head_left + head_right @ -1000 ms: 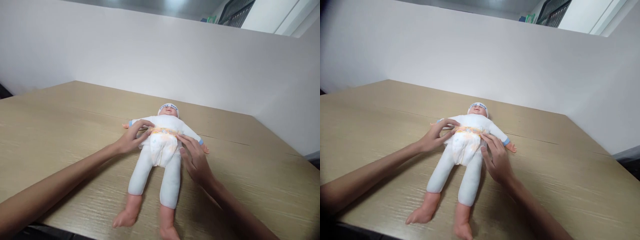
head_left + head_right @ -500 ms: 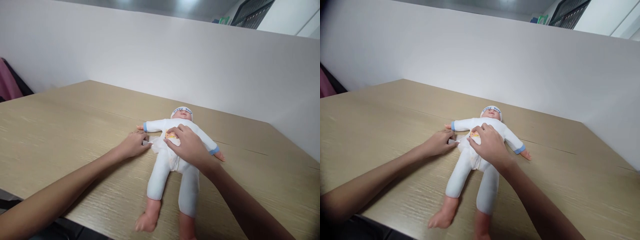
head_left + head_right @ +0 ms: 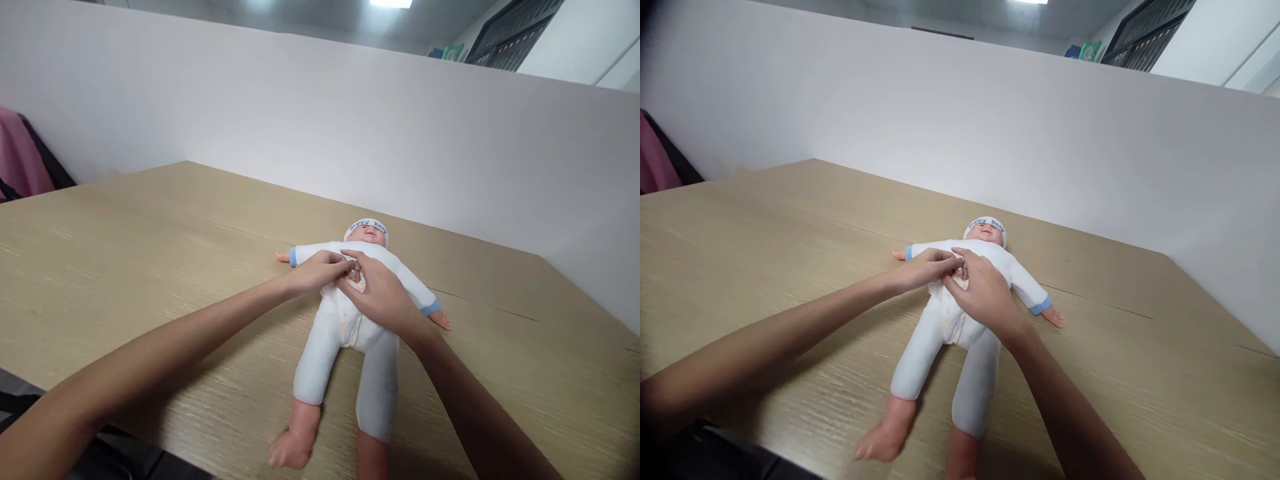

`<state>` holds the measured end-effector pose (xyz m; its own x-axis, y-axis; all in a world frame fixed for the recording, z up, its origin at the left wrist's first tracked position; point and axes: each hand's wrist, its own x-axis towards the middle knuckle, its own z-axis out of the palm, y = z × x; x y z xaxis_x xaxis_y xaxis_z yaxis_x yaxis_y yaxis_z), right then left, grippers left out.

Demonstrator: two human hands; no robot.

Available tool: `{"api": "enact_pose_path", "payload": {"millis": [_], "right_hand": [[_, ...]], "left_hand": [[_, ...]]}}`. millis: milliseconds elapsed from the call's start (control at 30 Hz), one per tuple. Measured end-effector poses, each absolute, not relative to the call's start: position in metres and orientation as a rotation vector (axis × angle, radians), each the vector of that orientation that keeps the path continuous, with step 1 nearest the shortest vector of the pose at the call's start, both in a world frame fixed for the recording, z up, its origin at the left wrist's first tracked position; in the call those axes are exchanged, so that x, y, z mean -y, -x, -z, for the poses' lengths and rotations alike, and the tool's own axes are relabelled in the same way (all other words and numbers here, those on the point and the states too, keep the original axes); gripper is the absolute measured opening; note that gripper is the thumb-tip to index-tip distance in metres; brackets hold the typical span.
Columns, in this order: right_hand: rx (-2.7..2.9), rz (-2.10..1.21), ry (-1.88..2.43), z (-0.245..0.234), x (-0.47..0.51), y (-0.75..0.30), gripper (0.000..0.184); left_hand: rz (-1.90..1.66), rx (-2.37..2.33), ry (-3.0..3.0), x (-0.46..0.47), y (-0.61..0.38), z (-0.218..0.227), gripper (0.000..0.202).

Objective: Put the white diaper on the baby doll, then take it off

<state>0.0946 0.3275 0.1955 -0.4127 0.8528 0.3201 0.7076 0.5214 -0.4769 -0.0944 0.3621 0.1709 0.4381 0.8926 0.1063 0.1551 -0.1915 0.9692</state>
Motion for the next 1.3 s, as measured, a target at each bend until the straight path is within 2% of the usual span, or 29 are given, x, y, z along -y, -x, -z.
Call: {"api": "enact_pose_path", "payload": {"millis": [100,233,333,500,633,767,833,900,967,1067,1300], "right_hand": [[2.165,-0.462,1.339,-0.196,-0.332,-0.099,0.040],[2.125,-0.537,1.370,-0.197,-0.334,-0.101,0.040],[2.100,-0.538,1.396,-0.196,-0.334,-0.100,0.039],[2.073,-0.407,1.338,-0.184,-0.340,-0.099,0.037],[2.005,-0.162,1.253,-0.179,-0.332,-0.099,0.034],[1.981,-0.050,1.086,-0.185,-0.279,-0.105,0.021],[2.082,-0.223,1.010,-0.184,-0.241,-0.113,0.014],[2.268,-0.491,0.958,-0.177,-0.209,-0.124,0.011],[2.382,-0.607,0.987,-0.165,-0.191,-0.137,0.013],[2.351,-0.569,1.170,-0.150,-0.196,-0.152,0.009],[2.230,-0.255,1.456,-0.140,-0.225,-0.153,0.019]], "left_hand": [[-0.944,-0.887,-1.633,-0.366,0.087,-0.161,0.046],[-1.070,-0.960,-1.640,-0.365,0.096,-0.144,0.039],[-1.082,-0.978,-1.725,-0.365,0.103,-0.132,0.041],[-1.045,-0.925,-1.737,-0.373,0.102,-0.121,0.038],[-1.179,-1.058,-1.727,-0.365,0.100,-0.123,0.028],[-1.360,-1.189,-1.906,-0.321,0.111,-0.141,0.019],[-1.240,-1.003,-2.142,-0.292,0.119,-0.151,0.017],[-0.938,-0.755,-2.373,-0.267,0.126,-0.157,0.017],[-0.666,-0.668,-2.526,-0.250,0.128,-0.157,0.018],[-0.561,-0.836,-2.589,-0.244,0.127,-0.149,0.022],[-0.703,-1.244,-2.357,-0.263,0.108,-0.133,0.041]]}}
